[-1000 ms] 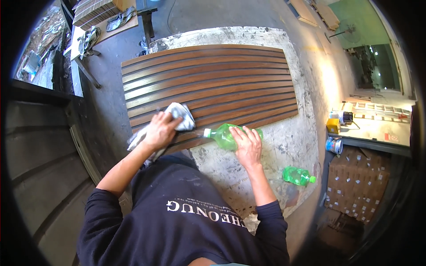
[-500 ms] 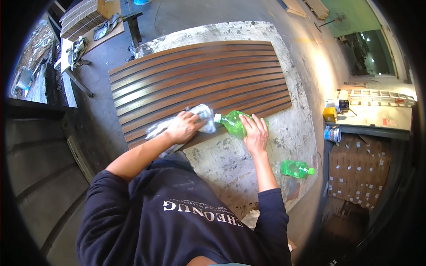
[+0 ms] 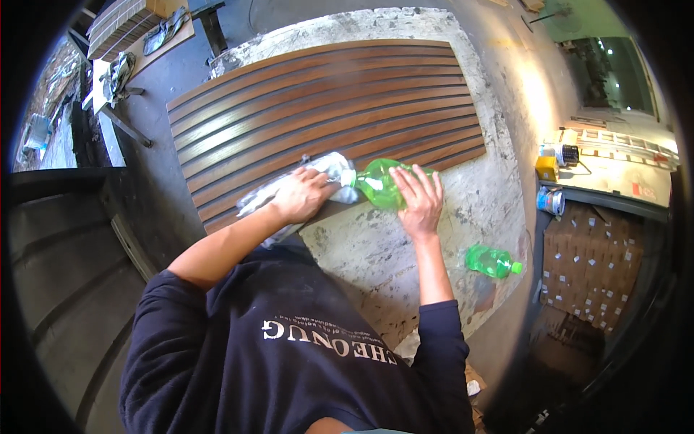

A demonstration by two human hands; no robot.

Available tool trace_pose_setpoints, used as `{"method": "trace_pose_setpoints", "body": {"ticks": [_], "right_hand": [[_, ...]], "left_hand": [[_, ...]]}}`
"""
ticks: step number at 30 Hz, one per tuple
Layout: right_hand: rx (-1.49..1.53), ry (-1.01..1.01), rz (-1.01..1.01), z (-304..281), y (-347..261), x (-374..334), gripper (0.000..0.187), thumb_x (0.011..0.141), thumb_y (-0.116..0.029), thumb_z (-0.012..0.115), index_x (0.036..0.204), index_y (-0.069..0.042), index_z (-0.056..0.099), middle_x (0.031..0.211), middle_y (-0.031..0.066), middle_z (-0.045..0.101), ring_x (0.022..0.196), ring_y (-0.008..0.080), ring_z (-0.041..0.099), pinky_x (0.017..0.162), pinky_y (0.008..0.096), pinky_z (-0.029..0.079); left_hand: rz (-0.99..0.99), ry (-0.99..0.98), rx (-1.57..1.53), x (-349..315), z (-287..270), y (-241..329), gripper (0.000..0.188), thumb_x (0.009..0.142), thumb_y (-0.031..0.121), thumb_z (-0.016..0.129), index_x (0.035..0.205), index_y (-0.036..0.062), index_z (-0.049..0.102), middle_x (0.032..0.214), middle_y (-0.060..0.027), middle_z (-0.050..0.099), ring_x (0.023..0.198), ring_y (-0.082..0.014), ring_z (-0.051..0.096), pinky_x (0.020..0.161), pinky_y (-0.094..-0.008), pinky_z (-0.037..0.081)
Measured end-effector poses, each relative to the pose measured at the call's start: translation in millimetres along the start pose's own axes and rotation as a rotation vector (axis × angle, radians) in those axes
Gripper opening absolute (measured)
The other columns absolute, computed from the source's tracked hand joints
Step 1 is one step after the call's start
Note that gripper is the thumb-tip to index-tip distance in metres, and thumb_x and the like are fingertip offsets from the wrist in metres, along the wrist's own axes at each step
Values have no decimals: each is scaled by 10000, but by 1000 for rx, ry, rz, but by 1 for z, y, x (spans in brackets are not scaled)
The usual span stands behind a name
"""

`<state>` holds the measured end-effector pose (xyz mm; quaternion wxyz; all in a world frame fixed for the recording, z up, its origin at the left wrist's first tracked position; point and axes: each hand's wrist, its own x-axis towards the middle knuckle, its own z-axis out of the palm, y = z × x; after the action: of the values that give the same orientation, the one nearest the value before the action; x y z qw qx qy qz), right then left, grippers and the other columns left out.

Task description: The person applies liquid from a plastic bottle onto a wooden slatted panel and wipes the surface with a cloth.

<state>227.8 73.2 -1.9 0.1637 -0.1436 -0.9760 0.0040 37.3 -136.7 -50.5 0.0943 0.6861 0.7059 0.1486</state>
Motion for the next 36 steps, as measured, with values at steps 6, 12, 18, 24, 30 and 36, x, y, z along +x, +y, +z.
{"method": "trace_pose_setpoints", "body": {"ticks": [6, 12, 18, 24, 30, 36], "right_hand": [[23, 23, 49, -6, -1, -6, 495, 720, -170, 699, 1200, -244, 607, 1137, -24, 633, 1134, 215, 541, 1032, 486, 321], [121, 90, 105, 5, -12, 0, 520, 721, -209, 720, 1222, -246, 589, 1145, -3, 628, 1150, 235, 535, 1037, 484, 318], [163, 181, 233, 10, 3, -8, 504, 722, -199, 735, 1207, -192, 595, 1143, 19, 635, 1154, 246, 544, 1041, 490, 308], [331, 385, 396, 5, 2, -15, 448, 728, -144, 730, 1148, -66, 596, 1060, 117, 637, 1018, 283, 594, 896, 437, 428], [524, 521, 452, 23, -3, 18, 365, 740, -97, 718, 1066, -2, 588, 960, 147, 630, 837, 262, 632, 717, 362, 494], [488, 662, 559, 53, 25, 18, 394, 771, -155, 726, 1102, 4, 583, 1007, 145, 649, 923, 263, 628, 807, 356, 476]], "left_hand": [[-98, -18, -2, -146, -41, -23, 512, 676, 82, 589, 1188, 104, 588, 690, -23, 508, 664, -197, 534, 643, -341, 430], [-61, 32, -81, -21, 6, -6, 419, 809, 128, 509, 1225, 96, 542, 746, -52, 572, 720, -218, 583, 675, -360, 453], [-89, -66, -31, -34, 0, -2, 445, 831, 160, 510, 1273, 111, 506, 834, -72, 614, 739, -242, 605, 700, -376, 473], [-97, -64, -79, -110, -27, -18, 443, 790, 133, 575, 1232, 112, 555, 706, -56, 573, 686, -224, 597, 658, -357, 476], [-8, -67, -77, 68, 11, 9, 419, 846, 101, 453, 1262, 68, 492, 809, -121, 626, 770, -273, 634, 672, -390, 499], [-193, -103, -73, -41, -20, -21, 450, 801, 93, 520, 1251, 86, 512, 884, -106, 641, 812, -262, 637, 737, -404, 489]]}}
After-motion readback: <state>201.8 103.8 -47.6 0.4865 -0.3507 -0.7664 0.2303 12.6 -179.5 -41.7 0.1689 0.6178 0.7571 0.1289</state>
